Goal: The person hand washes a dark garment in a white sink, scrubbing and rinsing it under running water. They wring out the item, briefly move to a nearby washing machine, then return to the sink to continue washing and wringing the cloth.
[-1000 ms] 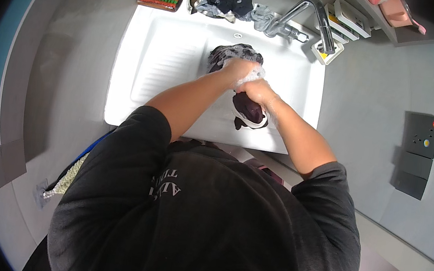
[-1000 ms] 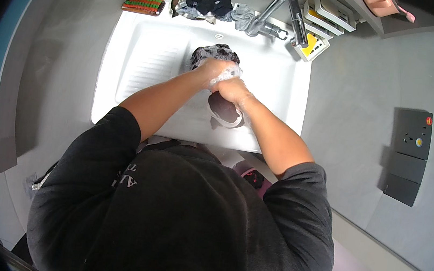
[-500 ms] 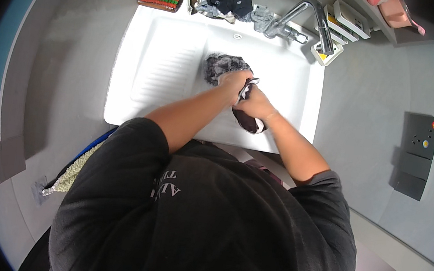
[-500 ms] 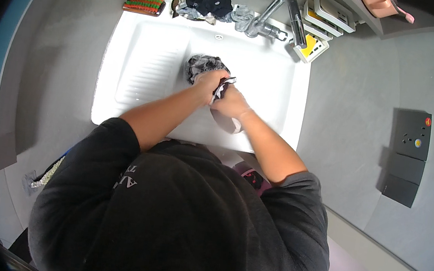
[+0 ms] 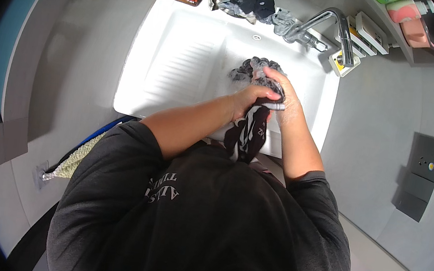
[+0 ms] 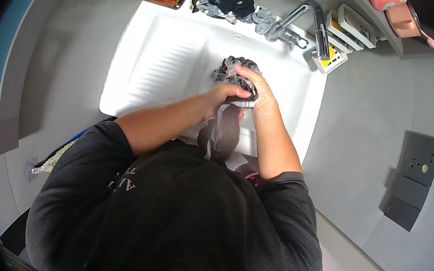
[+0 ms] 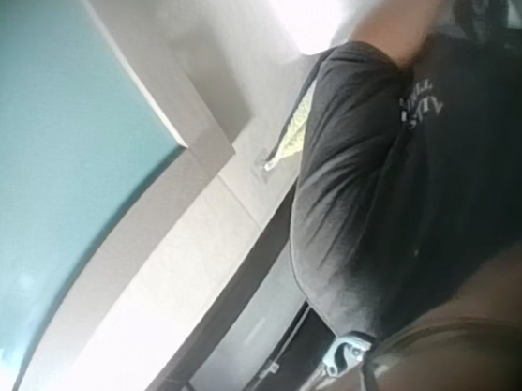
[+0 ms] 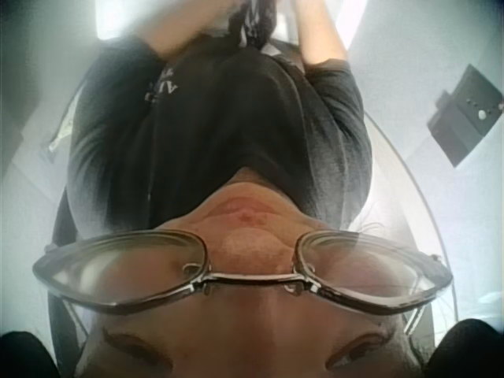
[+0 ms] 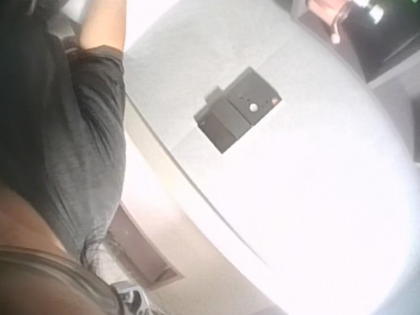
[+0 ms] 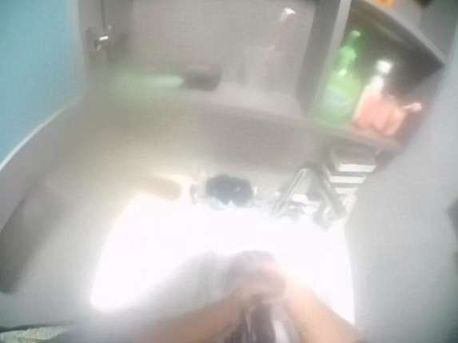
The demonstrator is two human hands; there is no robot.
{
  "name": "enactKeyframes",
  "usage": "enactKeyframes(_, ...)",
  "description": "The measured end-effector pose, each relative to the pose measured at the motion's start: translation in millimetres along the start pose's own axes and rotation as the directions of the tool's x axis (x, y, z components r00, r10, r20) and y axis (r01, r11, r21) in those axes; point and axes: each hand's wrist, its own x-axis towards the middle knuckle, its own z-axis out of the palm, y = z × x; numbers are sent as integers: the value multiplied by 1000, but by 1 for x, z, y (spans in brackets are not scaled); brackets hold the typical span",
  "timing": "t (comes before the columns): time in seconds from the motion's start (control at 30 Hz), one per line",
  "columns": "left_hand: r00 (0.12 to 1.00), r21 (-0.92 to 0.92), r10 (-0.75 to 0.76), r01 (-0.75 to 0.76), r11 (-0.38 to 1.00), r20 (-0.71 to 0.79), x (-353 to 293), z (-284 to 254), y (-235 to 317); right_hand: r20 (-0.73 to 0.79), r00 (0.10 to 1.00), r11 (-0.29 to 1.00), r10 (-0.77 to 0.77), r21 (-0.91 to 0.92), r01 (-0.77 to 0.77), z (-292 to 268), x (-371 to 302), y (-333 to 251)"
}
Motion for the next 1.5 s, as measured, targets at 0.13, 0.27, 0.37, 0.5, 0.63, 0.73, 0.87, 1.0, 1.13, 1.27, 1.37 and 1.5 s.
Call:
enactKeyframes(0.13,983,150,-13,41,988,-182,22,-21,-16,-135,970,926,-200,-350,143,18,9,0)
enactKeyframes(0.27,929,508,175,15,861,-325,32,-24,-14,-339,868,715,-363,-698,27,5,40,8)
enactKeyframes(0.37,833,747,352,104,657,-426,48,-46,-22,-347,804,522,-482,-851,-55,33,39,5)
enactKeyframes(0.5,801,788,374,187,586,-468,46,-35,-24,-302,705,358,-642,-931,-72,32,36,19)
enactKeyframes(0.63,986,799,151,-30,601,-77,8,-23,2,-307,806,655,-506,-745,128,29,0,9)
enactKeyframes(0.73,986,337,99,-140,931,137,-9,-29,5,-176,912,852,-370,-455,258,35,-29,2)
enactKeyframes(0.87,993,289,108,-118,950,50,2,-7,19,-206,961,964,-186,-227,138,46,-33,-14)
enactKeyframes(1.0,979,30,116,-123,992,170,20,-11,1,-128,980,980,154,147,-135,-8,-6,-7)
enactKeyframes(1.13,990,-142,-60,78,987,129,-25,27,-4,375,925,953,-51,295,-67,-8,10,50)
enactKeyframes(1.27,898,14,-196,208,978,394,-28,22,-24,197,804,801,-561,374,467,-19,24,79)
enactKeyframes(1.37,908,8,-157,167,986,389,-43,18,-20,61,881,882,-469,83,464,-58,64,48)
enactKeyframes(1.5,925,-189,-83,163,968,371,-36,-7,-21,-156,966,964,-207,136,229,-69,65,-12)
